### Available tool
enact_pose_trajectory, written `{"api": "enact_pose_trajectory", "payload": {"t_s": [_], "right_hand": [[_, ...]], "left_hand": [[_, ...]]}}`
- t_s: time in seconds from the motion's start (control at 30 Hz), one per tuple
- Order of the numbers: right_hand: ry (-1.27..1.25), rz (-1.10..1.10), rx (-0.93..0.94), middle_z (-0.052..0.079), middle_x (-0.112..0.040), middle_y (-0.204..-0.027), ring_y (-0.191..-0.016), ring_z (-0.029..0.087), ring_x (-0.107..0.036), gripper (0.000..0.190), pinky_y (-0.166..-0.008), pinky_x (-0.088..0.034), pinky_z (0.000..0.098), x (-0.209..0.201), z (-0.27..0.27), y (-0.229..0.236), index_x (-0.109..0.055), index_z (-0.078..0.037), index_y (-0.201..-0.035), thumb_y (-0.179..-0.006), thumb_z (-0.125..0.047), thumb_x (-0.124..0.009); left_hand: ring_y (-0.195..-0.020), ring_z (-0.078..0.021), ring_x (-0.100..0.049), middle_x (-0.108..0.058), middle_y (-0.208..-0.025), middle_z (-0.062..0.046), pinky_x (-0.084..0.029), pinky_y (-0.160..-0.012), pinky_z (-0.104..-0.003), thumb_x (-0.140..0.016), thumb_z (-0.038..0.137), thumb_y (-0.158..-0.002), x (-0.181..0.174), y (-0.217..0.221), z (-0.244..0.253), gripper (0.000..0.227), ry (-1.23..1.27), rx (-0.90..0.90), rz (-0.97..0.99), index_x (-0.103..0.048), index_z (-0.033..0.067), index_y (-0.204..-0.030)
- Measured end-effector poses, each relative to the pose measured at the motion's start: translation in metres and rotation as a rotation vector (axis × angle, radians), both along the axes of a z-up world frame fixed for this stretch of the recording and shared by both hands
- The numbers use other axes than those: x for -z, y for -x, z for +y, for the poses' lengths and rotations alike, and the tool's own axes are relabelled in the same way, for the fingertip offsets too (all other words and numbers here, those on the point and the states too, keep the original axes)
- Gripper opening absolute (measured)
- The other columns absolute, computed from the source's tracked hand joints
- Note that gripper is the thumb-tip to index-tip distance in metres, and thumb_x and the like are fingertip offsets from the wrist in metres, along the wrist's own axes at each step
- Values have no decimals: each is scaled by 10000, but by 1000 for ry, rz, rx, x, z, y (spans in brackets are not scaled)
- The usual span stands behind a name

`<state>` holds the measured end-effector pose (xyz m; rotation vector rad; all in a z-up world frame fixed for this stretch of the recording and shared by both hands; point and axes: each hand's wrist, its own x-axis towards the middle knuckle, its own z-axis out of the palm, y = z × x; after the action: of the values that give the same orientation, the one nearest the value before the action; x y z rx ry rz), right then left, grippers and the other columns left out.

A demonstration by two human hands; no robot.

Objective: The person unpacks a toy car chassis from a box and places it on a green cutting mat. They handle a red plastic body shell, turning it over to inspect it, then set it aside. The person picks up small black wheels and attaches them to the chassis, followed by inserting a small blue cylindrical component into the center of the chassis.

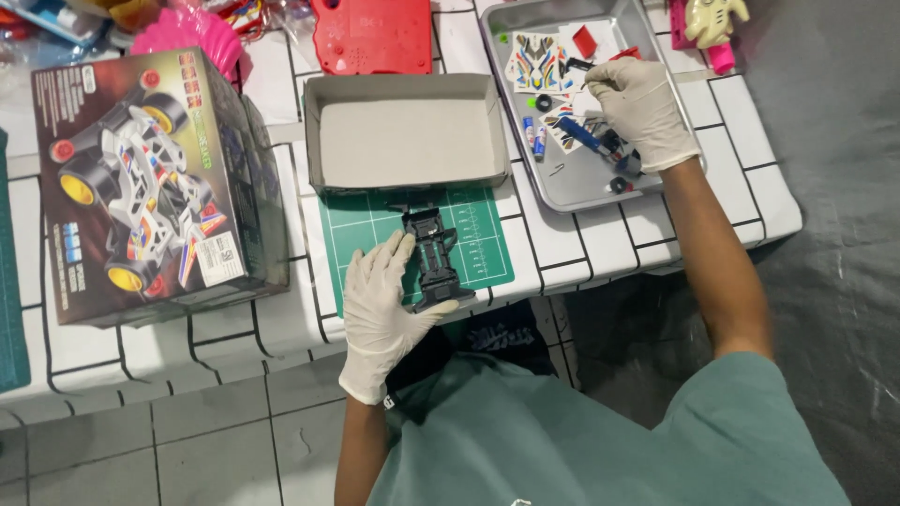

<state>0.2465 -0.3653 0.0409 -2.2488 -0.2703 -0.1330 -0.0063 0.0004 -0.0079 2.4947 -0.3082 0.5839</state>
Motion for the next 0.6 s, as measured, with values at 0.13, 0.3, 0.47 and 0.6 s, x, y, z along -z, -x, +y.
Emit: {"api": "enact_pose_trajectory", "payload": {"t_s": [0.13,0.3,0.47,0.6], "right_hand": [[136,-354,-412,155,-696,-1040,-937,239,-672,312,-862,-570,318,-5,48,23,-764,8,-1185,-942,191,-694],[-67,-344,-541,165,-724,-1032,-908,203,-711,480,-878,-632,294,11,129,59,-654,5,-1349,-922,214,-723],[-115,-153,-445,87,-761,-847,-810,236,-749,168,-730,-575,302,-4,177,99,-809,-98,-927,-836,31,-865],[-106,-108,-442,61,-749,-888,-848,227,-745,149,-806,-564,266,-10,188,107,-799,-98,-896,-838,28,-852]], "left_hand": [[-1294,-298,-591,-578,-1477,-115,-402,-1168,-550,-853,719,-707,3,1,1,1068,-37,7,14,-478,82,-1479],[-1244,-295,-608,-592,-1454,-97,-425,-1147,-529,-787,797,-706,6,-2,0,1072,-80,-22,39,-507,85,-1457],[-1281,-287,-585,-584,-1441,-73,-354,-1183,-575,-917,709,-483,16,-3,-3,1223,98,-32,51,-505,151,-1490],[-1265,-298,-594,-587,-1438,-88,-371,-1170,-579,-916,683,-507,12,-5,-1,1206,101,-12,45,-500,128,-1493]]}}
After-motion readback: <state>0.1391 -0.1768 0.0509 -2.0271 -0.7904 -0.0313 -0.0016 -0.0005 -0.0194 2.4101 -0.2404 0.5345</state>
